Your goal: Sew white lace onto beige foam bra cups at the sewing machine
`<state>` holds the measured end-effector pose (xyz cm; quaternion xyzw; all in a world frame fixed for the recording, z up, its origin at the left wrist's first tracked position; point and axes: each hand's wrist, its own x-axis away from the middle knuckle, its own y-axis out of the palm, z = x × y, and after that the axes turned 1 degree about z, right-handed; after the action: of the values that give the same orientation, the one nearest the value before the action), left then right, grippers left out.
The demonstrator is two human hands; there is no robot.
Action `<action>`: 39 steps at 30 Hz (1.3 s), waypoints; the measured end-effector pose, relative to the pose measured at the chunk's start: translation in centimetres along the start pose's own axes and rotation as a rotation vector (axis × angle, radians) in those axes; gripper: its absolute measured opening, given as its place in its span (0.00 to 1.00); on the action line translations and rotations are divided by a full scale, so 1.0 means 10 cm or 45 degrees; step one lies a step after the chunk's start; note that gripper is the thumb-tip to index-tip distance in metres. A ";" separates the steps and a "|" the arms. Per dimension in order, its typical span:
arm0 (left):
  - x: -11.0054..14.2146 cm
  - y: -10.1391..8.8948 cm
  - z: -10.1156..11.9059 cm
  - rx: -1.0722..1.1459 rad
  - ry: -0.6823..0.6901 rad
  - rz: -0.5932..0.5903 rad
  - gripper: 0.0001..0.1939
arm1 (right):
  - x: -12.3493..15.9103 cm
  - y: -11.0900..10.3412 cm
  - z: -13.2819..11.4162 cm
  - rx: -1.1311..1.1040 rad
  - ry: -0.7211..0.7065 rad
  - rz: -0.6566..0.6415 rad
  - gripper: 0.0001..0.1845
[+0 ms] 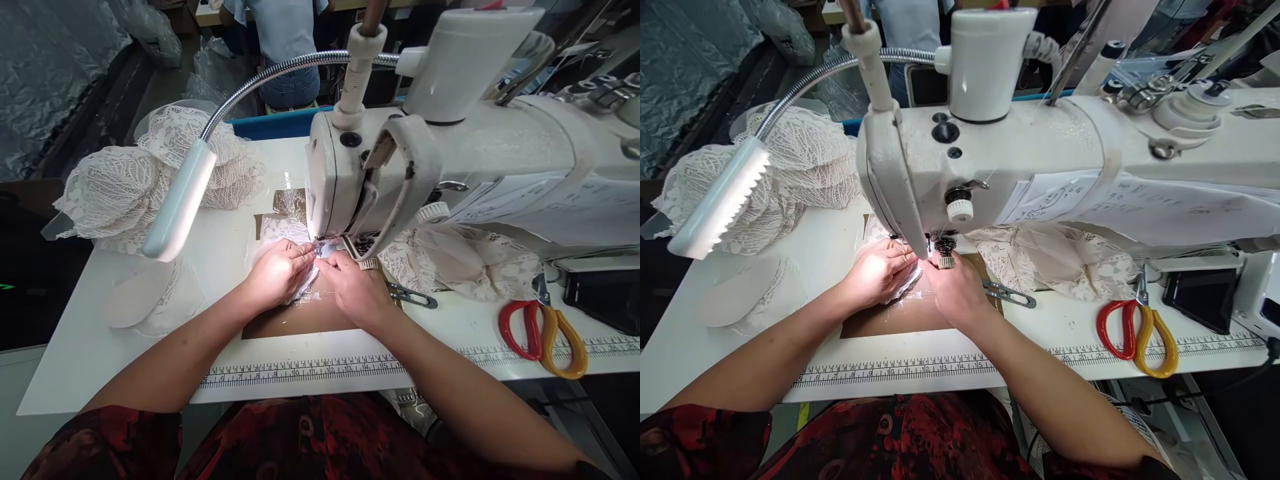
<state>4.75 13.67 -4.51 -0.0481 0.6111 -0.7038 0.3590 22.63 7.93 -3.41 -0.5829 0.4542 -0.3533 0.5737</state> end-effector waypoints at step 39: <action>0.09 -0.43 0.14 0.306 -0.385 -0.261 0.18 | 0.17 0.12 0.16 -0.419 -0.392 0.172 0.17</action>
<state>2.93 12.01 -0.67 -0.1717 0.4540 -0.7891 0.3764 24.52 7.00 -4.93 -0.6839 0.4508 -0.1422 0.5557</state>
